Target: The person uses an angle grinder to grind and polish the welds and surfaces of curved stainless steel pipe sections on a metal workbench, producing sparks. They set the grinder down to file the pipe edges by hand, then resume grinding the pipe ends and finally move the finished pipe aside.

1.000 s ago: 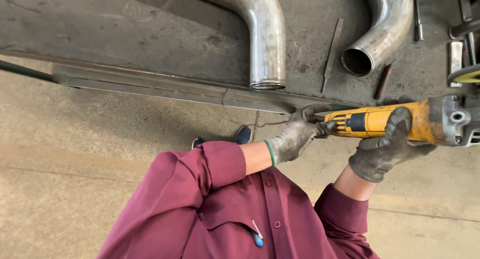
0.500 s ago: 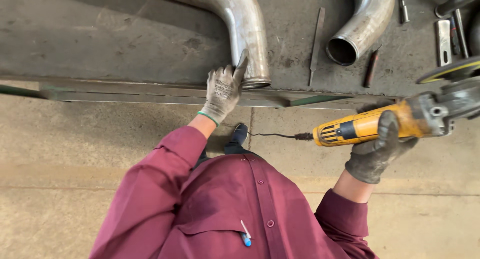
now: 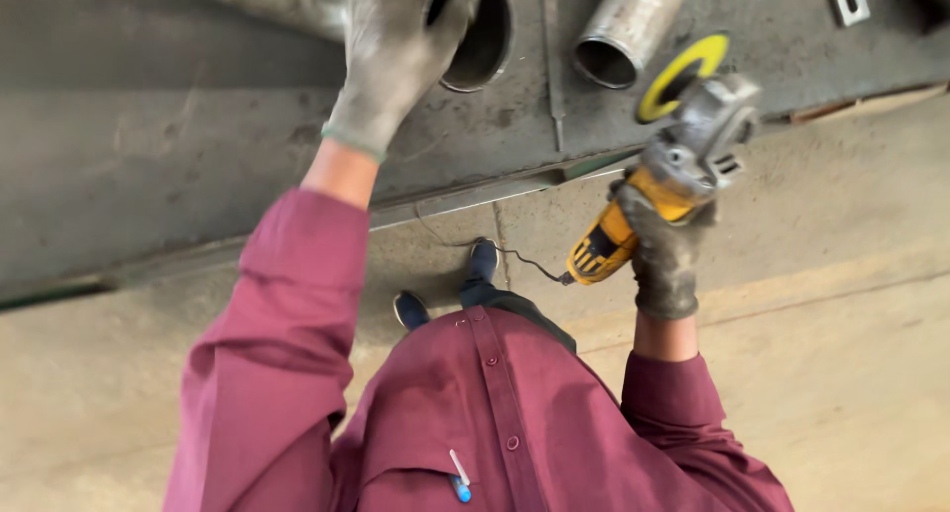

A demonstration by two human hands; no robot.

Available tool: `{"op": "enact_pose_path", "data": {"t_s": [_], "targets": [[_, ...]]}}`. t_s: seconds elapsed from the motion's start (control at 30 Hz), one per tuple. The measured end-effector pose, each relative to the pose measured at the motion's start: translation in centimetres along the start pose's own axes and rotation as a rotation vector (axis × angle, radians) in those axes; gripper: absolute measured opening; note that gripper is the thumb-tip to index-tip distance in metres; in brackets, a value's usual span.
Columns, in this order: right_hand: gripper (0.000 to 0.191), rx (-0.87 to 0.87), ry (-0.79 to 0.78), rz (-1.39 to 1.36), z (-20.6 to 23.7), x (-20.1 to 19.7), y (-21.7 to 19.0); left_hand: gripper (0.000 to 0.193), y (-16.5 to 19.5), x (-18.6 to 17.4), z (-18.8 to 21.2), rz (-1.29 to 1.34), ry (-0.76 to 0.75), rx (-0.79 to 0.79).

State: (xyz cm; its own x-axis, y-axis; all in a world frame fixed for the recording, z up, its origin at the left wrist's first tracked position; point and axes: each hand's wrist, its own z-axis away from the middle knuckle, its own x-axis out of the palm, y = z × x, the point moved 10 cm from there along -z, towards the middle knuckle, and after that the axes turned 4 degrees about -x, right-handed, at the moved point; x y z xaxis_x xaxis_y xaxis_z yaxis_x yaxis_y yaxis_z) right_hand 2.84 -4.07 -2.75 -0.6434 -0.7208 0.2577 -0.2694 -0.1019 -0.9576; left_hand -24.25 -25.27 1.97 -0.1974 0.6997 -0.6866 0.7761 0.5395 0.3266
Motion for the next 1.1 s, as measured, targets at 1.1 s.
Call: {"op": "enact_pose_path", "data": {"t_s": [1.1], "targets": [[0.087, -0.232, -0.885, 0.592, -8.7, 16.4, -0.8, 0.122, -4.5, 4.2, 1.2, 0.120, -0.404, 0.056]]}}
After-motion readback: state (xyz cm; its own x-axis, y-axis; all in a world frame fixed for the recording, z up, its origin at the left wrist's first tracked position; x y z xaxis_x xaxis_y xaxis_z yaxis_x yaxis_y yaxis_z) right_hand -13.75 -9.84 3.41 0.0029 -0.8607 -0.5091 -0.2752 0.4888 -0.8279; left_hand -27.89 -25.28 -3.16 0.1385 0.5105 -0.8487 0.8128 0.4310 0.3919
